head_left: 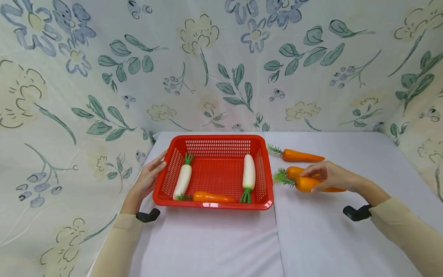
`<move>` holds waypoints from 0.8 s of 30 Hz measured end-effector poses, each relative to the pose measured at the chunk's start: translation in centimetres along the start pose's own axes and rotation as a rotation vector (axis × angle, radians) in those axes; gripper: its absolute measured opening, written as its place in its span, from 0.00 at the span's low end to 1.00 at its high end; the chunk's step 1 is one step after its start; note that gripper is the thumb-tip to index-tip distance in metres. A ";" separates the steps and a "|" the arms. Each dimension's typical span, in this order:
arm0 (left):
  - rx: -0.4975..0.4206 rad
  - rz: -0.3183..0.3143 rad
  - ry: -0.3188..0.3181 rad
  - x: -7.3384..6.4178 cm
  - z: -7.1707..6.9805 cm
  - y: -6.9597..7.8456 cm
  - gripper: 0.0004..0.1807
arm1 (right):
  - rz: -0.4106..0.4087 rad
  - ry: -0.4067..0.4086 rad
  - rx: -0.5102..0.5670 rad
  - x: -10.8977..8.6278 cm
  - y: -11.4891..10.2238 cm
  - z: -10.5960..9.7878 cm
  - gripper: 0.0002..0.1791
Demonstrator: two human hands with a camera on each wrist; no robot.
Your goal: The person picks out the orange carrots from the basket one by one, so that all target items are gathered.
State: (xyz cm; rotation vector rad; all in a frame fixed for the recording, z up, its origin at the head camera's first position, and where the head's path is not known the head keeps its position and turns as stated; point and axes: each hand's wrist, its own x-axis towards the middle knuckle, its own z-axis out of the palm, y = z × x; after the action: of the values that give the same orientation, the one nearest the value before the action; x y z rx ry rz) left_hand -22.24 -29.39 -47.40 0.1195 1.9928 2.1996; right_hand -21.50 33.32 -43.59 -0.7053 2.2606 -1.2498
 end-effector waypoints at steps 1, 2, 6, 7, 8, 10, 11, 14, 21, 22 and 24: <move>-0.002 0.002 -0.002 0.0 0.0 0.0 0.31 | -0.003 0.004 -0.002 0.0 0.2 0.1 0.26; 0.000 0.004 -0.003 0.0 0.0 0.1 0.31 | -0.007 0.007 -0.005 0.0 0.4 0.2 0.25; -0.005 -0.001 -0.006 -0.1 0.0 0.1 0.31 | -0.045 0.022 -0.028 0.1 1.0 0.9 0.25; -0.009 -0.004 -0.008 -0.1 0.0 0.2 0.31 | -0.046 0.026 -0.039 0.1 1.2 1.1 0.25; -0.013 -0.007 -0.005 -0.1 0.0 0.2 0.31 | -0.050 0.030 -0.054 0.1 1.3 1.3 0.24; -0.024 -0.009 -0.007 -0.1 0.0 0.2 0.31 | -0.057 0.030 -0.075 0.2 1.4 1.6 0.24; -0.026 -0.009 -0.008 -0.1 0.0 0.2 0.31 | -0.056 0.029 -0.082 0.2 1.5 1.7 0.24; -0.038 -0.011 -0.012 -0.1 -0.1 0.2 0.31 | -0.066 0.023 -0.095 0.4 1.6 2.0 0.23; -0.031 -0.007 -0.005 -0.2 0.0 0.2 0.31 | -0.060 0.049 -0.146 0.7 1.8 2.8 0.23; -0.025 -0.008 -0.001 -0.1 0.0 0.1 0.31 | -0.058 0.051 -0.151 0.7 1.8 2.9 0.23; -0.017 -0.008 0.004 -0.1 0.1 0.1 0.31 | -0.046 0.055 -0.154 0.7 1.9 3.0 0.24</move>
State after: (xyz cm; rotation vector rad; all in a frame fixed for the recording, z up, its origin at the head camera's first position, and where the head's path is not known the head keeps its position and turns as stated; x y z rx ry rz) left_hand -22.13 -29.33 -47.28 0.1051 1.9729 2.2133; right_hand -20.60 31.81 -46.76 -0.7918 2.4179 -1.1378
